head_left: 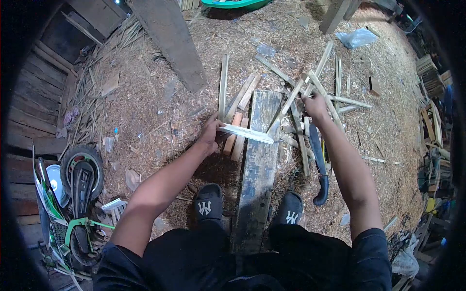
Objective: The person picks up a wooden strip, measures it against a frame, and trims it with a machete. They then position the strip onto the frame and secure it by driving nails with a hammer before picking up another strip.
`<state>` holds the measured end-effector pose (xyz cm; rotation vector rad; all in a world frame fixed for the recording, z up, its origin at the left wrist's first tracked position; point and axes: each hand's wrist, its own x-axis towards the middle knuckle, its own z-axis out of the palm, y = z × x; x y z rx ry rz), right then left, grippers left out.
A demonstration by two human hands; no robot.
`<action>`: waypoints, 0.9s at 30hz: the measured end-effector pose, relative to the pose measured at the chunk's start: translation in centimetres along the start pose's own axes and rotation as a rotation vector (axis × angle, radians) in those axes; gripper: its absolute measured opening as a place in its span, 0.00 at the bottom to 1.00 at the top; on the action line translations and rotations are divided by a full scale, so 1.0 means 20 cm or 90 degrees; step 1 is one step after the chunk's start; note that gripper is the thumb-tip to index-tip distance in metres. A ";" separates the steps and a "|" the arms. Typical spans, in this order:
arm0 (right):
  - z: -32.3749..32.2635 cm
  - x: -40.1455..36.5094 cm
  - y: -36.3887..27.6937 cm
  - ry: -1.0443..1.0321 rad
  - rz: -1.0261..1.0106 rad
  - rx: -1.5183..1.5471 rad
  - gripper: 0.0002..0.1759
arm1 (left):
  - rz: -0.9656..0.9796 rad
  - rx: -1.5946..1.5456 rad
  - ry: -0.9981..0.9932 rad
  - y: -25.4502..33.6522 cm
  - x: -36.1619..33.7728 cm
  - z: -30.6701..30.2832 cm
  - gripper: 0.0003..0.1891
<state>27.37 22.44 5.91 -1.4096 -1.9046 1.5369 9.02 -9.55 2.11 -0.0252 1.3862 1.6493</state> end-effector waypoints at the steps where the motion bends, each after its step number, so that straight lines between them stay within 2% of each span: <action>1: -0.01 0.09 0.13 0.036 -0.060 -0.048 0.19 | -0.006 0.004 0.020 0.00 0.00 0.00 0.38; 2: -0.01 0.14 0.21 0.073 -0.119 -0.094 0.19 | -0.007 0.004 0.021 0.00 0.00 0.00 0.38; 3: -0.03 -0.02 0.02 0.079 0.004 -0.068 0.15 | -0.005 -0.002 0.013 0.02 -0.01 0.00 0.38; 4: -0.07 0.02 0.05 0.079 0.004 -0.069 0.15 | -0.001 -0.008 0.003 0.02 0.00 0.00 0.37; 6: -0.19 0.13 0.09 -0.015 0.152 0.368 0.11 | -0.001 -0.021 -0.021 0.01 0.05 -0.07 0.35; 7: -0.20 0.15 0.06 0.050 0.166 0.489 0.08 | -0.002 -0.035 -0.045 0.02 0.05 -0.08 0.33; 8: -0.23 0.18 0.08 0.049 0.166 0.488 0.08 | -0.001 -0.036 -0.044 0.02 0.05 -0.08 0.33; 10: -0.34 0.22 0.13 -0.087 0.157 0.373 0.04 | 0.008 -0.076 0.066 0.07 -0.02 -0.03 0.19; 11: -0.34 0.21 0.14 -0.087 0.157 0.373 0.04 | 0.009 -0.075 0.066 0.08 -0.02 -0.04 0.19; 13: -0.32 0.01 0.01 -0.197 0.132 -0.015 0.05 | -0.043 -0.087 0.062 0.09 0.00 -0.10 0.13; 14: -0.32 -0.02 0.00 -0.198 0.132 -0.015 0.05 | -0.043 -0.087 0.063 0.10 0.00 -0.10 0.13; 16: -0.32 -0.08 -0.05 -0.313 0.074 0.069 0.05 | -0.024 -0.112 0.062 0.11 -0.03 -0.08 0.17; 18: -0.27 -0.15 -0.10 -0.317 0.054 0.119 0.07 | -0.024 -0.104 0.061 0.11 -0.02 -0.08 0.14; 20: -0.23 -0.17 -0.09 -0.217 -0.006 0.136 0.15 | -0.025 -0.095 0.059 0.10 -0.01 -0.09 0.16; 21: -0.23 -0.15 -0.07 -0.208 -0.005 0.118 0.18 | -0.013 -0.087 0.063 0.09 -0.01 -0.08 0.20; 22: -0.21 -0.14 -0.04 -0.207 -0.005 0.118 0.18 | -0.001 -0.079 0.068 0.08 -0.01 -0.08 0.30; 23: -0.19 -0.13 -0.02 -0.162 -0.007 0.132 0.15 | 0.000 -0.077 0.068 0.08 -0.01 -0.08 0.30; 25: -0.18 -0.14 -0.01 -0.117 -0.030 0.137 0.15 | -0.033 -0.061 0.030 0.07 0.01 -0.09 0.43; 27: -0.18 -0.14 -0.01 -0.121 -0.043 0.138 0.16 | -0.030 -0.055 0.013 0.06 0.02 -0.10 0.42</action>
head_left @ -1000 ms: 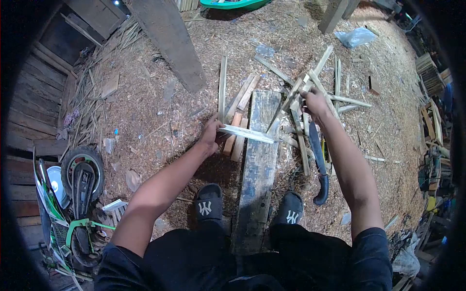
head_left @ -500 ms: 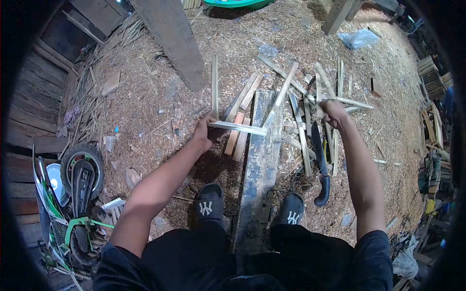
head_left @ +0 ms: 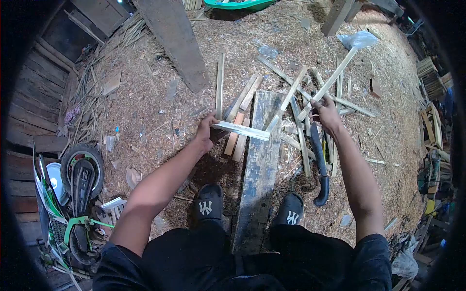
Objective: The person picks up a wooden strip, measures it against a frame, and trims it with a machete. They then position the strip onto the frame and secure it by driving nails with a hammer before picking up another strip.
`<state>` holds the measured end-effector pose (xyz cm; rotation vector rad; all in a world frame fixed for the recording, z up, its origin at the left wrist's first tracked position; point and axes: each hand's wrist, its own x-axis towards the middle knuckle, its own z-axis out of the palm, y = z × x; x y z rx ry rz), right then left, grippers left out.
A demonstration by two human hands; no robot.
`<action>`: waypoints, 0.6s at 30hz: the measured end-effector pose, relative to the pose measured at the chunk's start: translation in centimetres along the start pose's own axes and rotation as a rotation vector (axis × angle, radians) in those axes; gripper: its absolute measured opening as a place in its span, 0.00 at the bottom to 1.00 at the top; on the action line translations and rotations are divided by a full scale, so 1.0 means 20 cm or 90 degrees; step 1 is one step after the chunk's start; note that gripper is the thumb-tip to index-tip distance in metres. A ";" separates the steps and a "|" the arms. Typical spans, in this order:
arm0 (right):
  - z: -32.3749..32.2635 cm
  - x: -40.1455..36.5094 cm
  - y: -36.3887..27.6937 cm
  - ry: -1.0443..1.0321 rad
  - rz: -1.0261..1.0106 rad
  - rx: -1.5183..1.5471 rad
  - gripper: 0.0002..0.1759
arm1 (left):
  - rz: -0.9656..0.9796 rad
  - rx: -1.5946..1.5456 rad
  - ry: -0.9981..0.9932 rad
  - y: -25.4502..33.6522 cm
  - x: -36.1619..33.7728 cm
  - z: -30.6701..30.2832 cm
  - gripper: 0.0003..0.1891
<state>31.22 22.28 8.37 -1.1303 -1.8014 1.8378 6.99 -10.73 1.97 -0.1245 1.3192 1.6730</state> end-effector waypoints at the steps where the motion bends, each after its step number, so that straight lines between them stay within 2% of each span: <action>1: 0.00 0.00 0.00 -0.007 -0.013 -0.001 0.17 | 0.002 0.005 -0.016 -0.01 0.01 0.00 0.41; 8: 0.07 -0.03 0.01 -0.047 0.057 0.053 0.25 | -0.007 0.047 0.000 -0.01 0.00 0.03 0.41; 14: 0.08 0.01 0.02 -0.075 0.090 0.076 0.25 | -0.008 0.062 -0.014 0.03 -0.06 0.08 0.38; 16: 0.08 0.01 0.03 -0.085 0.079 0.082 0.25 | -0.028 0.042 -0.111 0.04 -0.05 0.07 0.40; 18: 0.08 0.00 0.04 -0.094 0.066 0.088 0.25 | -0.031 0.062 -0.108 0.04 -0.07 0.09 0.40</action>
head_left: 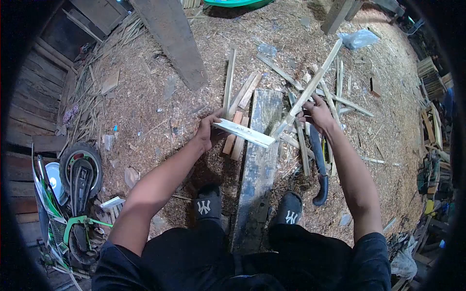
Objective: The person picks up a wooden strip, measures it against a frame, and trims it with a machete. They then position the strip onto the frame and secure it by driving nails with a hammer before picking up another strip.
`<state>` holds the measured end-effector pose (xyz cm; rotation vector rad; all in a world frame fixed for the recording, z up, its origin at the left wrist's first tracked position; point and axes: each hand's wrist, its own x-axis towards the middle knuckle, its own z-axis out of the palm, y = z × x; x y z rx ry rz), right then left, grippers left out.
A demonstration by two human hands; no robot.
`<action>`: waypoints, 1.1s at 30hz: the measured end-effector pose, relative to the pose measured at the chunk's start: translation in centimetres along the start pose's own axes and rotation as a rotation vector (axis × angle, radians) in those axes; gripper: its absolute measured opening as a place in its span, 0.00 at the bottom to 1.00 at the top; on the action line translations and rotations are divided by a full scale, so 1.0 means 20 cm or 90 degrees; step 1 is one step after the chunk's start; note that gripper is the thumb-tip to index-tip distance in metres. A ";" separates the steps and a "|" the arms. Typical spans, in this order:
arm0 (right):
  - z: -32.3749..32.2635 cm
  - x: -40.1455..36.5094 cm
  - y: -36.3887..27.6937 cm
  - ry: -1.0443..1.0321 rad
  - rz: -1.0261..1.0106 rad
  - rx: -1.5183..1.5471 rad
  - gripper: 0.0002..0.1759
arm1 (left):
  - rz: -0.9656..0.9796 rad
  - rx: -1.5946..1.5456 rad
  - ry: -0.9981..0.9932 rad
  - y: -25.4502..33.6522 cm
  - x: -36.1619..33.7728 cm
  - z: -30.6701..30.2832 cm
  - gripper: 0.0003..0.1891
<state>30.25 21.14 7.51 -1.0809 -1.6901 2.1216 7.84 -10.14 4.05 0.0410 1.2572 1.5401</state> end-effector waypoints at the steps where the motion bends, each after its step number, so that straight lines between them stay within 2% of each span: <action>1: 0.00 -0.01 0.01 -0.017 0.012 0.006 0.24 | -0.004 0.020 0.004 0.01 -0.01 0.02 0.40; 3: 0.01 -0.02 0.02 -0.034 0.025 0.013 0.23 | -0.009 0.019 0.010 0.00 -0.01 0.03 0.41; 5: 0.06 -0.04 0.04 -0.120 0.059 0.061 0.22 | -0.013 0.017 0.016 -0.01 0.00 0.04 0.41; 10: 0.08 -0.03 0.11 -0.237 0.067 0.128 0.24 | 0.019 0.007 -0.074 -0.02 0.03 0.07 0.42; 13: 0.07 -0.03 0.11 -0.275 0.096 0.193 0.25 | 0.004 -0.003 -0.040 -0.01 0.02 0.08 0.42; 17: 0.05 -0.02 0.16 -0.304 0.115 0.210 0.27 | 0.011 0.012 -0.070 -0.01 0.02 0.07 0.42; 20: 0.04 -0.03 0.18 -0.315 0.132 0.147 0.28 | 0.004 0.021 -0.073 -0.01 0.01 0.08 0.42; 24: 0.02 -0.01 0.21 -0.363 0.152 0.059 0.25 | 0.001 0.004 -0.056 -0.04 0.04 0.08 0.42; 28: 0.03 -0.01 0.21 -0.374 0.154 0.057 0.24 | 0.000 0.022 -0.023 -0.04 0.04 0.08 0.39; 33: 0.04 -0.01 0.21 -0.345 0.162 0.070 0.22 | 0.002 0.015 -0.028 -0.02 0.01 0.09 0.41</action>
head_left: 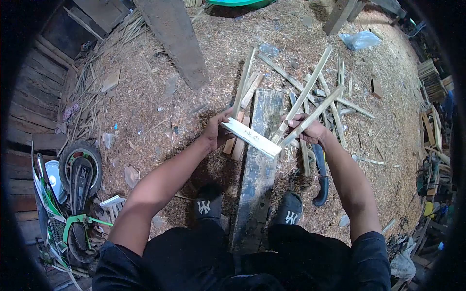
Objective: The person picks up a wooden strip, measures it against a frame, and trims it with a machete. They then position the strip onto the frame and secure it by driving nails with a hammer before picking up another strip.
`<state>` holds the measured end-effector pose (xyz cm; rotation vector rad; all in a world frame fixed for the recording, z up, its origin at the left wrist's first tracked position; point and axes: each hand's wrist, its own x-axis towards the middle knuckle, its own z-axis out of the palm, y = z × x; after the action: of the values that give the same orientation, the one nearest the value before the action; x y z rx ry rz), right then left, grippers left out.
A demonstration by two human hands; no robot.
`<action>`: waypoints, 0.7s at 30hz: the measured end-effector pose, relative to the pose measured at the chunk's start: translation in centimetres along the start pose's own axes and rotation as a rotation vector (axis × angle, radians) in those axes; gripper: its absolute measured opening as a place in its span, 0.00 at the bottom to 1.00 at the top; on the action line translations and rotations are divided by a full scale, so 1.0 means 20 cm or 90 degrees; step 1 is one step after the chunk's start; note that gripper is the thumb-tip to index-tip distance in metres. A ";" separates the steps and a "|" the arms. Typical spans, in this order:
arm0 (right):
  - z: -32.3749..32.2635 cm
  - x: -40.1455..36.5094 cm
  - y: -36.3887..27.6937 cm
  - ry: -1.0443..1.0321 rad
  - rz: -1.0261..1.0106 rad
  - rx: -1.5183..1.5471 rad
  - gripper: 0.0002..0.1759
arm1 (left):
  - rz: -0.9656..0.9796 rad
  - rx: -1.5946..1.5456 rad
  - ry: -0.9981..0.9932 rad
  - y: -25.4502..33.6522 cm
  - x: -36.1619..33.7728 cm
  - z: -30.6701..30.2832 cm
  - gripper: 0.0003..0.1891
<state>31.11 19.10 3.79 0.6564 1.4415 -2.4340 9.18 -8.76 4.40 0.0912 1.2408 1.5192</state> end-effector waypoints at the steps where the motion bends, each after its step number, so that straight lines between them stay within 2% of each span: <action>1: 0.00 0.00 0.00 0.000 0.000 0.000 0.22 | 0.002 -0.001 0.002 0.01 -0.01 0.01 0.43; 4: 0.01 -0.02 0.00 -0.014 -0.008 0.002 0.22 | -0.003 0.017 0.039 0.02 -0.04 0.04 0.43; 13: -0.01 -0.03 0.01 -0.027 0.016 -0.004 0.23 | -0.007 0.020 -0.009 0.00 -0.01 0.01 0.44; 21: 0.00 -0.03 0.00 -0.039 0.014 0.021 0.26 | 0.001 0.017 0.007 0.00 -0.02 0.03 0.44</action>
<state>31.67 19.00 4.15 0.5963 1.3663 -2.4432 9.59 -8.69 4.86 0.1027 1.2704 1.5066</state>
